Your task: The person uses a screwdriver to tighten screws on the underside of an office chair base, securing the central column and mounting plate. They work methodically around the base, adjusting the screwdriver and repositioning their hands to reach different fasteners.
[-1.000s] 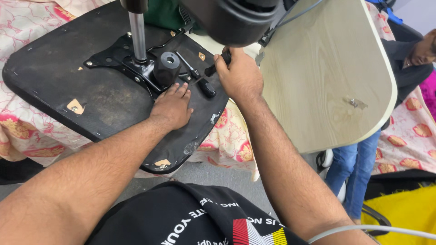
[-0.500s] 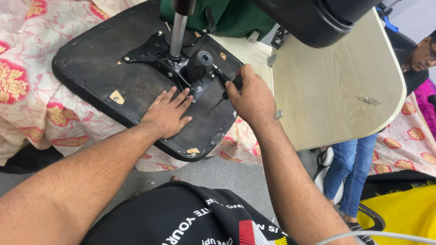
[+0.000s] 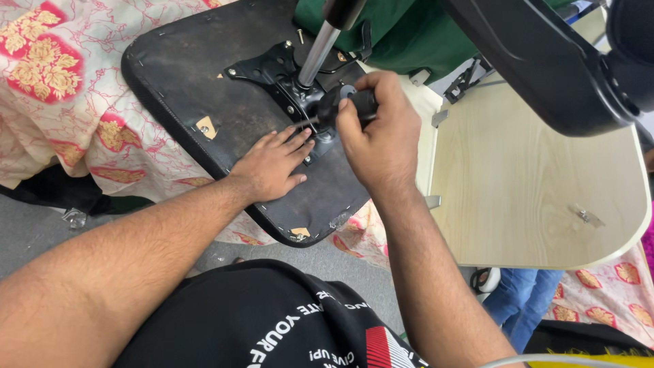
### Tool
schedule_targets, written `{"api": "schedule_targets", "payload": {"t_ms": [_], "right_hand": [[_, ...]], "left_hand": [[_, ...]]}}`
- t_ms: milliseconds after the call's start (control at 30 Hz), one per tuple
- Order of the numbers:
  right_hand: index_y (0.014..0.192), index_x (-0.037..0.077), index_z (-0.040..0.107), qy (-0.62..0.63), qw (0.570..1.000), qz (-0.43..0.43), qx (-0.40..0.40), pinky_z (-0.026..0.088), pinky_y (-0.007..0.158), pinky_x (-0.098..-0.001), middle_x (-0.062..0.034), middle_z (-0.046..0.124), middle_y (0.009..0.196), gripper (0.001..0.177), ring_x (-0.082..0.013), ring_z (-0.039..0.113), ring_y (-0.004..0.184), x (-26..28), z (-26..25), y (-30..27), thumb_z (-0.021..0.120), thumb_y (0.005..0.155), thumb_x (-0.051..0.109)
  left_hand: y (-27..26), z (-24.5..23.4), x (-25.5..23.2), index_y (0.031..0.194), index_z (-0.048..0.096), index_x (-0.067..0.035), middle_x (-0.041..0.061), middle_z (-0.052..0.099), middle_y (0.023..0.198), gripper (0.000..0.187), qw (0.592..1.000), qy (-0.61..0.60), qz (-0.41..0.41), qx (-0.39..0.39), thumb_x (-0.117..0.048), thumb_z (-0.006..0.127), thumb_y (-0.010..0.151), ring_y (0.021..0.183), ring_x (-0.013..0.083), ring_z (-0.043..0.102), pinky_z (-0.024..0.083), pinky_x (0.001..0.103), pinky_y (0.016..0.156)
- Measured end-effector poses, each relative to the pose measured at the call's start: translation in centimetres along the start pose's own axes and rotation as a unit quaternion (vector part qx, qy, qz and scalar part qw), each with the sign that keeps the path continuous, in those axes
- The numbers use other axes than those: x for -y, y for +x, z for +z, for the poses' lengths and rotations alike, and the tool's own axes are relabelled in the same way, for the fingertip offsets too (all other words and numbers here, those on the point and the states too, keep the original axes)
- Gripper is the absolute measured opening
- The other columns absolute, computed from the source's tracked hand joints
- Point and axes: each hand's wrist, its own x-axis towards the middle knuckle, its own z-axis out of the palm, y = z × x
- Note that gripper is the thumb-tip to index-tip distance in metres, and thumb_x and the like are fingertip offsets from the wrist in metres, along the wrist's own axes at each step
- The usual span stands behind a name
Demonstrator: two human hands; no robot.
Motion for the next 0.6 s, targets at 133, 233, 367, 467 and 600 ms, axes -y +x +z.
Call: {"api": "schedule_targets", "payload": {"t_ms": [133, 233, 367, 467, 600], "right_hand": [[0.124, 0.005, 0.052, 0.063, 0.997, -0.029, -0.038, 0.058, 0.078, -0.0316, -0.0086, 0.065, 0.103, 0.031, -0.0172, 0.067, 0.088, -0.4, 2.6, 2.3, 0.073, 0.102, 0.007], [0.129, 0.005, 0.045, 0.118, 0.992, -0.002, -0.047, 0.059, 0.080, -0.0283, -0.0070, 0.063, 0.107, 0.041, -0.0142, 0.068, 0.093, -0.6, 4.7, 3.6, 0.073, 0.099, 0.005], [0.132, 0.006, 0.040, 0.187, 0.977, 0.087, -0.061, 0.055, 0.078, -0.0264, -0.0052, 0.067, 0.105, 0.049, -0.0106, 0.067, 0.090, -0.3, 7.8, 4.7, 0.073, 0.096, 0.004], [0.139, 0.008, 0.047, 0.210, 0.974, 0.066, -0.060, 0.061, 0.091, -0.0270, -0.0052, 0.066, 0.112, 0.045, -0.0104, 0.071, 0.102, 0.1, 10.3, 5.6, 0.071, 0.101, 0.002], [0.144, 0.008, 0.046, 0.262, 0.957, 0.092, -0.079, 0.060, 0.096, -0.0289, -0.0077, 0.064, 0.117, 0.049, -0.0133, 0.069, 0.108, -1.1, 14.3, 7.1, 0.070, 0.102, -0.002]], "left_hand": [[-1.2, -0.6, 2.5, 0.137, 0.063, -0.014, 0.004, 0.061, 0.142, 0.038, 0.965, -0.133, -0.094, -0.206, -0.020, 0.063, 0.100, 0.138, 0.0279, 0.050, 0.042, 0.045, 0.116], [0.0, -1.6, 5.5, 0.131, 0.068, -0.013, 0.005, 0.065, 0.131, 0.035, 0.937, -0.120, -0.137, -0.299, -0.013, 0.069, 0.095, 0.129, 0.0301, 0.054, 0.045, 0.047, 0.110], [2.9, -3.3, 10.3, 0.137, 0.064, -0.008, 0.009, 0.061, 0.136, 0.045, 0.937, -0.136, -0.135, -0.291, -0.010, 0.070, 0.092, 0.131, 0.0322, 0.052, 0.043, 0.049, 0.109], [5.0, -4.4, 13.5, 0.140, 0.058, -0.007, 0.011, 0.057, 0.140, 0.054, 0.955, -0.125, -0.127, -0.237, -0.013, 0.071, 0.088, 0.134, 0.0326, 0.048, 0.039, 0.050, 0.108], [6.8, -4.2, 17.9, 0.150, 0.049, -0.008, 0.010, 0.050, 0.153, 0.062, 0.981, -0.118, -0.104, -0.115, -0.019, 0.071, 0.092, 0.145, 0.0336, 0.039, 0.035, 0.049, 0.118]]}}
